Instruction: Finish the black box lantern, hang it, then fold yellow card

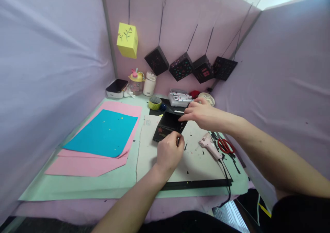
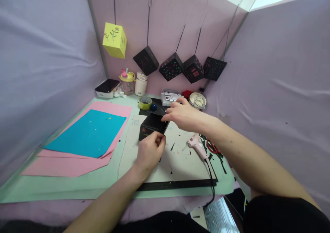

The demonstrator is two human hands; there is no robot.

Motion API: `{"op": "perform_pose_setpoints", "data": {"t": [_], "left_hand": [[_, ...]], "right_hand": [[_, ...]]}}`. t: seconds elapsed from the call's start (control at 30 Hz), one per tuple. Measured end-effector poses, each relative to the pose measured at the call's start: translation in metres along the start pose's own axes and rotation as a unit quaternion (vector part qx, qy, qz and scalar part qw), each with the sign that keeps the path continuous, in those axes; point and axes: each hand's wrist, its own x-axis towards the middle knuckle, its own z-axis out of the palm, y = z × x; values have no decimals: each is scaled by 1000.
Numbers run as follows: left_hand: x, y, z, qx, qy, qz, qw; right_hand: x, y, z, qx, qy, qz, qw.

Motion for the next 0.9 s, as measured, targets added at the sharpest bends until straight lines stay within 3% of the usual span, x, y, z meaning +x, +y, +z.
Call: {"op": "perform_pose_setpoints", "data": {"t": [0.23,0.53,0.9], "left_hand": [[3,-5,-10,-7,12,-19,1000],[8,-14,-26,14,27,-18,999],[9,-18,-23,-2,40,20,999]], "right_hand": [[7,2,0,-21,6,-41,999],[6,-3,-2,-49,35,-38,997],[8,1,1,-18,33,-51,998]]}}
